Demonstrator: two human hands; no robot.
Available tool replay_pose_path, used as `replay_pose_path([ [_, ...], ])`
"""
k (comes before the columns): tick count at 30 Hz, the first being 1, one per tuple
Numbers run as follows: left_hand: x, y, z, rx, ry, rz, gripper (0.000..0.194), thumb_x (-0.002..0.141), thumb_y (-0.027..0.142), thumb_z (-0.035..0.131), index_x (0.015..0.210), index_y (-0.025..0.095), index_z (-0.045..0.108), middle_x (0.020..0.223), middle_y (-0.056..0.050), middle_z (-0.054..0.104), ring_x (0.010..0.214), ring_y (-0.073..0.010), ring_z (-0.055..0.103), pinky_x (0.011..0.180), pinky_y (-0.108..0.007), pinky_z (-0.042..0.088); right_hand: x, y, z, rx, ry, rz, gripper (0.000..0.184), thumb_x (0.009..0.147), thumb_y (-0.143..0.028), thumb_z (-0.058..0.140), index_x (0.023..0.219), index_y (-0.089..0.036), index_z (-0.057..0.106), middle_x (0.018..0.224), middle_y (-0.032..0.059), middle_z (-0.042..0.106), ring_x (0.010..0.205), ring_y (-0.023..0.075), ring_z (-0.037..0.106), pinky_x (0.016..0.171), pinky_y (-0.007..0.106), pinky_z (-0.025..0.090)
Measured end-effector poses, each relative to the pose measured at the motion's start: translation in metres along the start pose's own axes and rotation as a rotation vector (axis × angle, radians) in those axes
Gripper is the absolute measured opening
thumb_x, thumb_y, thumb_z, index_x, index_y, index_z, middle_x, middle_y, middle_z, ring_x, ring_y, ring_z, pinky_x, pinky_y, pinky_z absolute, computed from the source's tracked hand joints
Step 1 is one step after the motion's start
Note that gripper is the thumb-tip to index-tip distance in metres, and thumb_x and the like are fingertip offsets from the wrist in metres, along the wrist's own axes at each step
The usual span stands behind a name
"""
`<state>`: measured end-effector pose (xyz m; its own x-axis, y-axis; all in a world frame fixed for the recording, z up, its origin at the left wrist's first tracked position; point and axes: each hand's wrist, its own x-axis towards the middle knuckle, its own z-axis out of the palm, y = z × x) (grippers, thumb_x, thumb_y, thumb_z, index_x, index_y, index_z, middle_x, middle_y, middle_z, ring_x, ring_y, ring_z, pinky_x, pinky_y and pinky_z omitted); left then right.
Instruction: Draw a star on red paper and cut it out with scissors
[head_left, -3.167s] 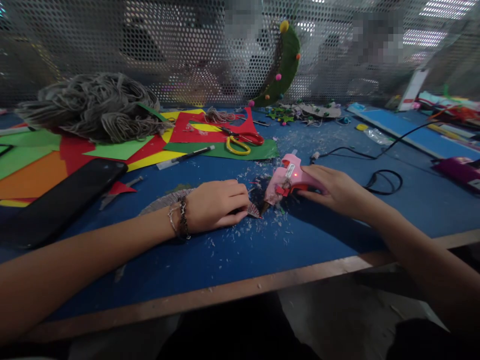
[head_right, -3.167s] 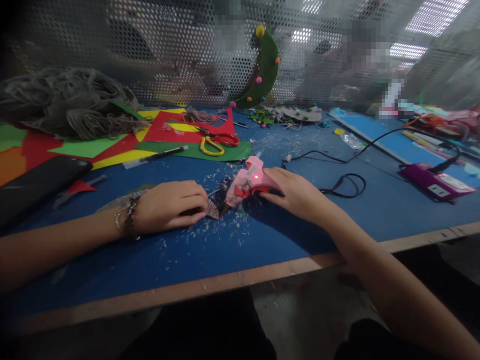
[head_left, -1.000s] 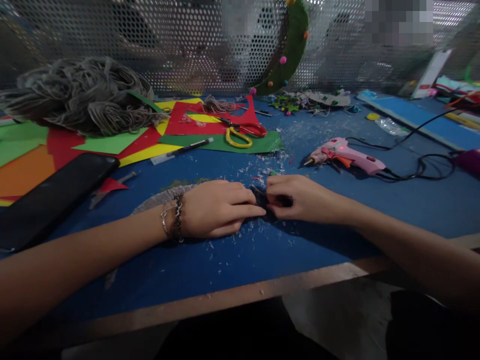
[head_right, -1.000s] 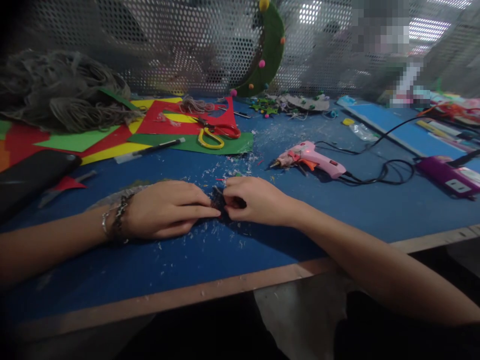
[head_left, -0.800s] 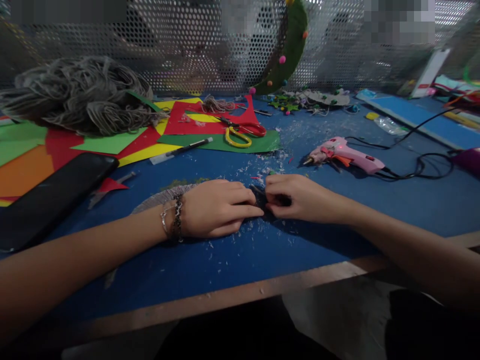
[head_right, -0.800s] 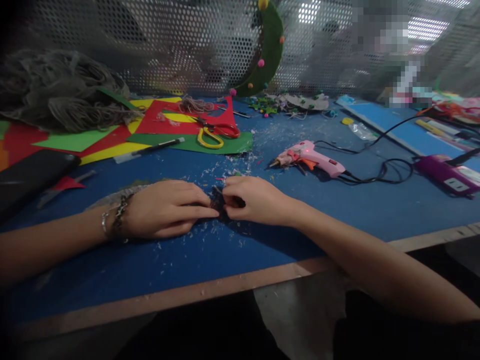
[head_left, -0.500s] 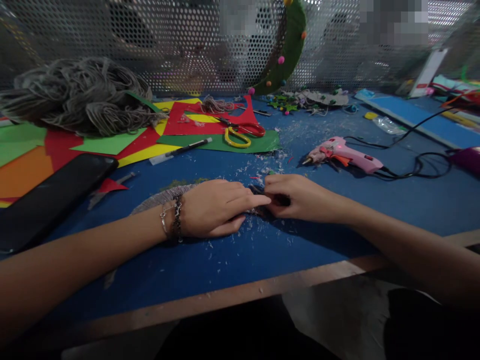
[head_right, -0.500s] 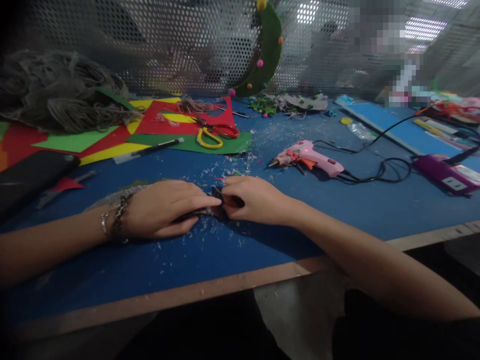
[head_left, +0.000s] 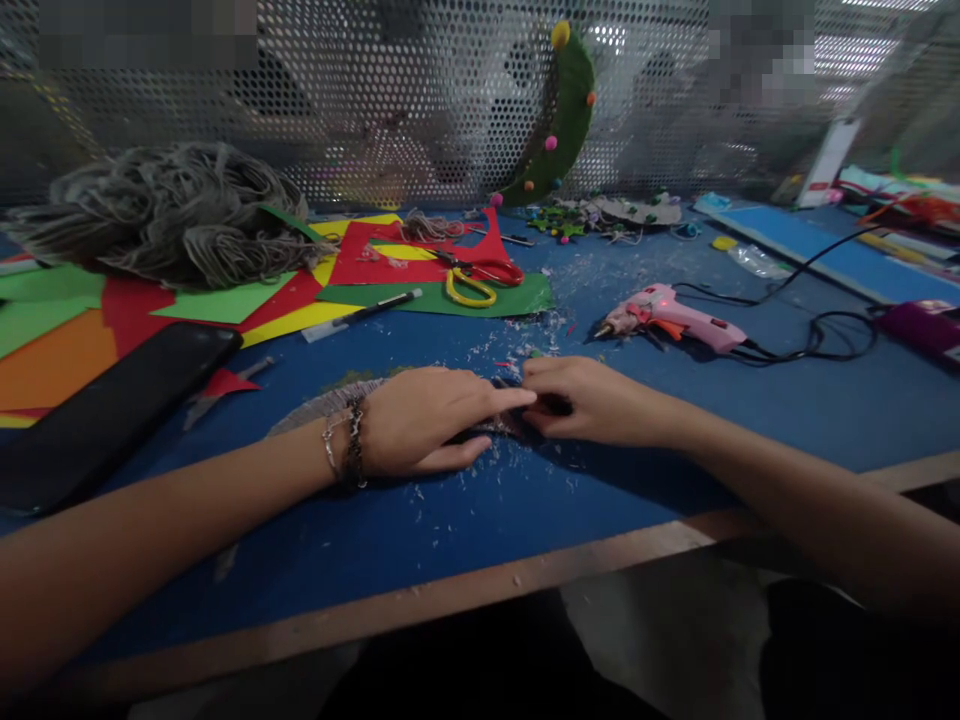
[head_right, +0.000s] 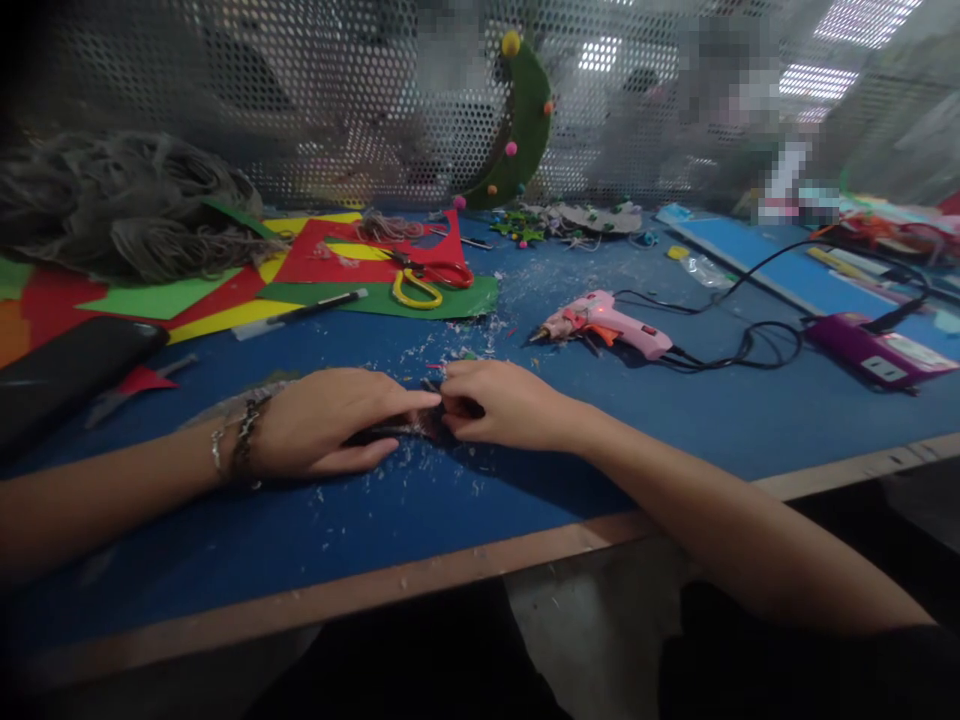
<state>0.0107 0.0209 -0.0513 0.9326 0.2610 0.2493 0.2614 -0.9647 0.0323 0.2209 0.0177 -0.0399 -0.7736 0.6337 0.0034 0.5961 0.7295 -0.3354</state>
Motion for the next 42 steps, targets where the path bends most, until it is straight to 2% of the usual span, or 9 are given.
replay_pose_path([
  [4, 0.001, -0.002, 0.001, 0.039, 0.012, 0.125, 0.032, 0.087, 0.021, 0.032, 0.115, 0.017, 0.047, 0.099, -0.009, 0.060, 0.086, -0.0205, 0.055, 0.070, -0.031, 0.042, 0.000, 0.000, 0.000, 0.013, 0.010, -0.001, 0.013, 0.067, -0.010, 0.048, 0.058, -0.015, 0.041, 0.064, -0.0013, 0.041, 0.059, 0.0087, 0.039, 0.055, 0.021, 0.028],
  [18, 0.000, -0.003, 0.000, 0.047, 0.031, 0.170, 0.036, 0.090, 0.033, 0.028, 0.107, 0.014, 0.055, 0.096, -0.010, 0.062, 0.086, -0.0201, 0.056, 0.072, -0.031, 0.043, 0.001, 0.000, 0.000, 0.034, 0.016, 0.004, 0.013, 0.069, -0.009, 0.048, 0.059, -0.014, 0.043, 0.064, -0.0014, 0.042, 0.058, 0.0081, 0.040, 0.055, 0.020, 0.029],
  [21, -0.001, -0.002, -0.001, 0.006, 0.009, 0.123, 0.035, 0.089, 0.035, 0.032, 0.111, 0.015, 0.052, 0.099, -0.010, 0.061, 0.089, -0.0202, 0.056, 0.074, -0.030, 0.042, 0.001, 0.000, 0.000, 0.033, 0.014, -0.003, 0.014, 0.069, -0.008, 0.048, 0.058, -0.014, 0.042, 0.063, -0.0015, 0.042, 0.058, 0.0081, 0.040, 0.055, 0.020, 0.028],
  [25, -0.002, 0.001, -0.003, -0.081, -0.039, -0.100, 0.041, 0.084, 0.035, 0.041, 0.121, 0.017, 0.040, 0.094, -0.005, 0.063, 0.082, -0.0165, 0.058, 0.068, -0.024, 0.041, 0.000, 0.000, -0.001, 0.024, 0.011, -0.002, 0.014, 0.066, -0.007, 0.048, 0.057, -0.015, 0.040, 0.063, -0.0018, 0.040, 0.059, 0.0083, 0.039, 0.055, 0.020, 0.028],
  [28, -0.002, 0.001, -0.005, -0.182, -0.014, -0.222, 0.034, 0.080, 0.029, 0.049, 0.112, 0.018, 0.045, 0.089, -0.002, 0.063, 0.076, -0.0123, 0.058, 0.065, -0.019, 0.040, 0.000, -0.001, -0.001, 0.030, 0.013, 0.013, 0.016, 0.068, -0.008, 0.048, 0.057, -0.015, 0.039, 0.063, -0.0018, 0.040, 0.058, 0.0081, 0.038, 0.055, 0.020, 0.028],
  [31, -0.002, -0.002, -0.009, -0.269, 0.080, -0.239, 0.013, 0.082, 0.026, 0.047, 0.084, 0.016, 0.055, 0.079, 0.000, 0.063, 0.070, -0.0087, 0.057, 0.063, -0.016, 0.040, 0.000, -0.003, -0.002, 0.026, 0.007, 0.017, 0.015, 0.071, -0.009, 0.048, 0.059, -0.015, 0.040, 0.064, -0.0012, 0.041, 0.058, 0.0082, 0.038, 0.056, 0.021, 0.029],
  [36, -0.004, -0.005, -0.027, -0.304, 0.230, -0.291, 0.027, 0.083, 0.038, 0.046, 0.069, 0.017, 0.055, 0.057, 0.003, 0.061, 0.052, -0.0065, 0.054, 0.052, -0.015, 0.038, 0.000, -0.003, -0.003, 0.027, -0.004, -0.010, 0.019, 0.075, -0.013, 0.048, 0.058, -0.015, 0.039, 0.066, -0.0011, 0.040, 0.059, 0.0081, 0.038, 0.057, 0.021, 0.030],
  [40, -0.007, 0.001, -0.041, -0.268, 0.143, -0.265, 0.034, 0.085, 0.043, 0.042, 0.069, 0.015, 0.054, 0.046, 0.006, 0.056, 0.039, -0.0047, 0.049, 0.043, -0.015, 0.033, -0.001, -0.003, -0.002, 0.036, 0.006, -0.020, 0.020, 0.076, -0.014, 0.050, 0.059, -0.015, 0.039, 0.064, -0.0015, 0.040, 0.058, 0.0079, 0.037, 0.055, 0.020, 0.029],
  [42, -0.011, 0.003, -0.046, -0.114, 0.081, -0.207, 0.045, 0.087, 0.047, 0.033, 0.065, 0.015, 0.055, 0.043, 0.005, 0.053, 0.037, -0.0051, 0.046, 0.041, -0.016, 0.031, -0.001, -0.002, -0.002, 0.027, 0.009, -0.020, 0.019, 0.076, -0.015, 0.050, 0.060, -0.015, 0.041, 0.064, -0.0013, 0.040, 0.057, 0.0080, 0.037, 0.055, 0.020, 0.029],
])
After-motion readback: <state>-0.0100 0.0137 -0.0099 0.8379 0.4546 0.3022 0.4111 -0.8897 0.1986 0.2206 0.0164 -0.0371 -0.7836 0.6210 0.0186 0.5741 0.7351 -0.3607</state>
